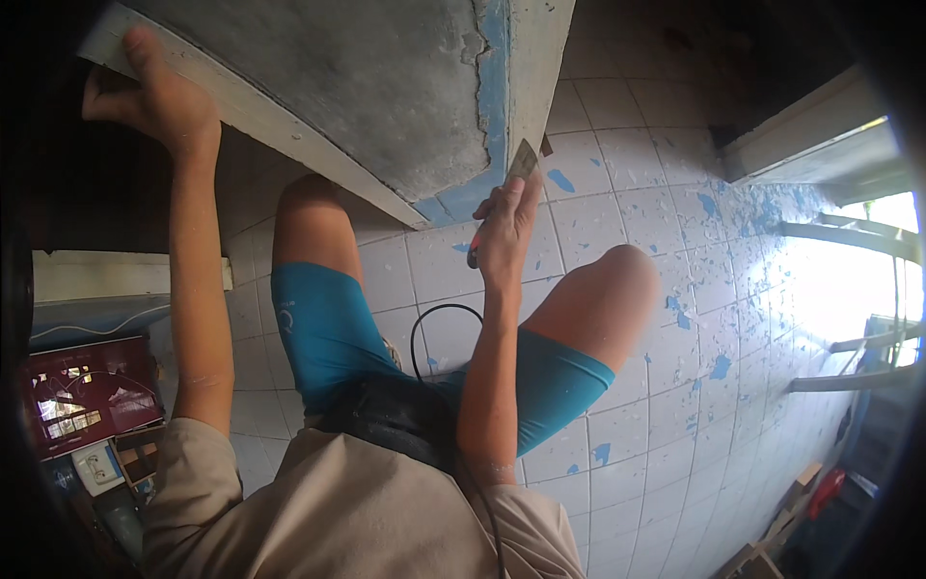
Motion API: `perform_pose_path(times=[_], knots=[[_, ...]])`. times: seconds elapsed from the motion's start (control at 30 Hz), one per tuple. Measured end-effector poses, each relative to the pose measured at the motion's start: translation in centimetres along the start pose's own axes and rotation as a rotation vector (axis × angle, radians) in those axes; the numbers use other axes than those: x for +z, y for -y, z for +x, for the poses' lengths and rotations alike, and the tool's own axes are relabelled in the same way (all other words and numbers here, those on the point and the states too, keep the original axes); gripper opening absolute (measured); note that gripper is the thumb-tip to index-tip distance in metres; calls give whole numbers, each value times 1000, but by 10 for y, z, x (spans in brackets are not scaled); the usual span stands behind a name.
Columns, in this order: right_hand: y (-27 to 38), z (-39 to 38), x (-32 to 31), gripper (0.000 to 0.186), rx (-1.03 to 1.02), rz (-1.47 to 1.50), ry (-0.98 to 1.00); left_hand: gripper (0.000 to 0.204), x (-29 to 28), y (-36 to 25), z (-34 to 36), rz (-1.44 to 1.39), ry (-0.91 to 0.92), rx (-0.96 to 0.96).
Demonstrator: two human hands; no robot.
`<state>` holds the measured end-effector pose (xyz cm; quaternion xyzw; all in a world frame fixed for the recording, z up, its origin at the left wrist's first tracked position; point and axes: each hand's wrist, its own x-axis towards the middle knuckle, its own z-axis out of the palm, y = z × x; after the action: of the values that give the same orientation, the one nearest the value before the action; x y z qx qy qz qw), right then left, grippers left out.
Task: The person scrapes old paint from a wall surface using a metal scraper tool, handling the tool with one hand while the other hand rests on the wall frame.
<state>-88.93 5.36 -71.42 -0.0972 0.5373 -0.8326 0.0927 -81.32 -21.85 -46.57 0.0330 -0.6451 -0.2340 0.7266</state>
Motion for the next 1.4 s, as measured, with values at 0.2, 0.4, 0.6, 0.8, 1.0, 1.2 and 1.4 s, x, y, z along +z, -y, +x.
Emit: perform_pose_path(times=[0.2, 0.4, 0.6, 0.8, 1.0, 1.2, 1.4], knots=[[6, 4, -5, 60, -43, -390, 13, 88, 4, -3, 0, 9, -24, -11], [-9, 29, -4, 36, 7, -179, 15, 87, 5, 1, -1, -3, 13, 49], [14, 43, 0, 52, 300, -330, 184, 87, 0, 0, -1, 31, 3, 31], [14, 48, -1, 51, 364, -300, 163, 85, 11, -17, -6, 31, -57, -47], [24, 62, 8, 59, 188, -276, 179, 84, 7, -15, 0, 65, -19, 22], [-11, 66, -1, 62, 67, -508, 78, 89, 12, -15, -4, -11, 30, -48], [-35, 53, 7, 59, -89, -425, -36, 90, 13, -21, -7, 32, 45, -60]])
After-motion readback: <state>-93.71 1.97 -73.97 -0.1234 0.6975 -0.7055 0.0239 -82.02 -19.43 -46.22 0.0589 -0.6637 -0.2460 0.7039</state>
